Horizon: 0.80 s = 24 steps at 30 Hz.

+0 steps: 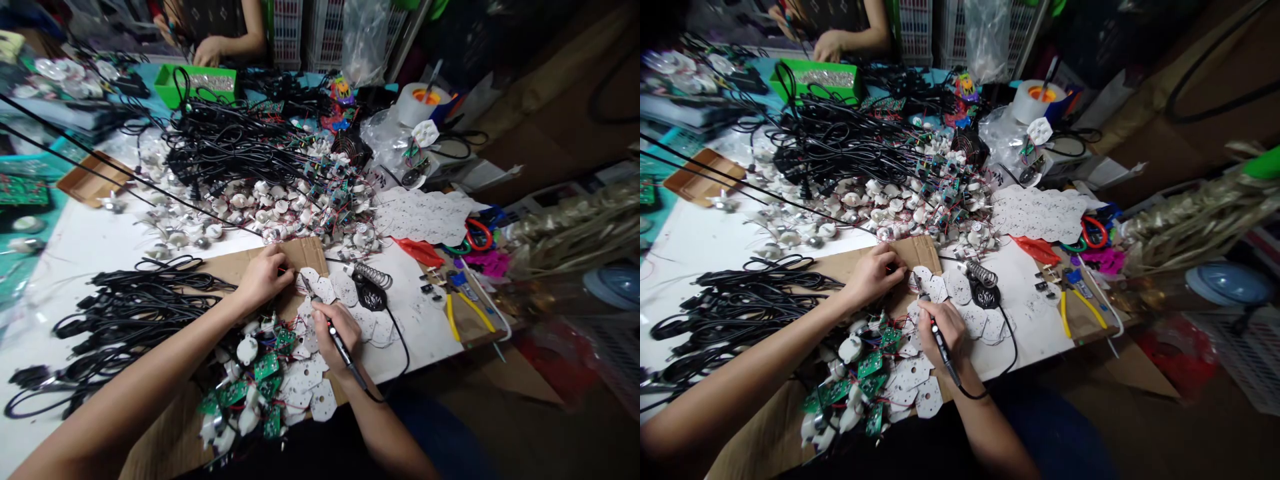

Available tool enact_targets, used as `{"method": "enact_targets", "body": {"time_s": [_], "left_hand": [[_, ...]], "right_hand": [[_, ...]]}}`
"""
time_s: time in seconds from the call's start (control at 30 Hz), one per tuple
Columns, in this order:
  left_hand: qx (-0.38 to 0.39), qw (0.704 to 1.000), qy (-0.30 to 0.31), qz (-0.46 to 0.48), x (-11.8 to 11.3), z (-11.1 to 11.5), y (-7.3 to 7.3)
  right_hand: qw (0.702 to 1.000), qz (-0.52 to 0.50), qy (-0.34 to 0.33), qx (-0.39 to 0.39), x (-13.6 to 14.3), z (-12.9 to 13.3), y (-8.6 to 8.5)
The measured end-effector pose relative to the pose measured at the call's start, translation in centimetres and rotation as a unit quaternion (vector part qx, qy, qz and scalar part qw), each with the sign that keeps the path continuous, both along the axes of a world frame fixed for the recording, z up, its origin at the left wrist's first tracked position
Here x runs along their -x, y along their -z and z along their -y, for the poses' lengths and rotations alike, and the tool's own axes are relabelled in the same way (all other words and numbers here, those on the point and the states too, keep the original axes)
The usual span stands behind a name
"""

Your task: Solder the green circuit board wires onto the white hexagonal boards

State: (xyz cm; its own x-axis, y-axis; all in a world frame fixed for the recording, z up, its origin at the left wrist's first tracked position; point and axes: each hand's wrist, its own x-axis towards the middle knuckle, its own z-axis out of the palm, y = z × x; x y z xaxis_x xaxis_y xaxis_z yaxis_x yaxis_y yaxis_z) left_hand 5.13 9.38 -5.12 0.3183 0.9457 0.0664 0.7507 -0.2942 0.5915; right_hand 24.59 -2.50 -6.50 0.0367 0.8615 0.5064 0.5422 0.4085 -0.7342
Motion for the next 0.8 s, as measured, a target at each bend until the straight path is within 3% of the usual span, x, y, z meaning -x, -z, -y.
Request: {"method": "enact_targets", "body": {"time_s": [0.13, 0.3, 0.43, 0.53, 0.7, 0.8], "left_hand": [[0.002, 1.000, -0.005, 0.006, -0.1, 0.0, -0.3], [-0.007, 0.997, -0.015, 0.070, 0.8, 0.2, -1.7], [0.061, 0.986, -0.015, 0.152, 1.8, 0.7, -2.6], [0.088, 0.984, 0.019, 0.156, 2.0, 1.0, -2.8], [0.002, 0.989, 0.125, 0.084, 1.4, 1.1, -2.5], [-0.062, 0.987, 0.138, 0.049, 1.3, 1.1, -1.8]], "right_hand": [[0.999, -0.036, 0.016, 0.006, -0.1, 0.4, -0.1], [0.997, -0.062, 0.034, 0.032, -0.4, 0.8, -0.3], [0.995, -0.077, 0.043, 0.043, -0.4, 0.8, -0.1], [0.995, -0.083, 0.044, 0.043, -0.4, 0.8, 0.0], [0.995, -0.070, 0.050, 0.046, -0.6, 0.8, -0.2], [0.996, -0.062, 0.046, 0.049, -0.6, 0.9, -0.3]]}}
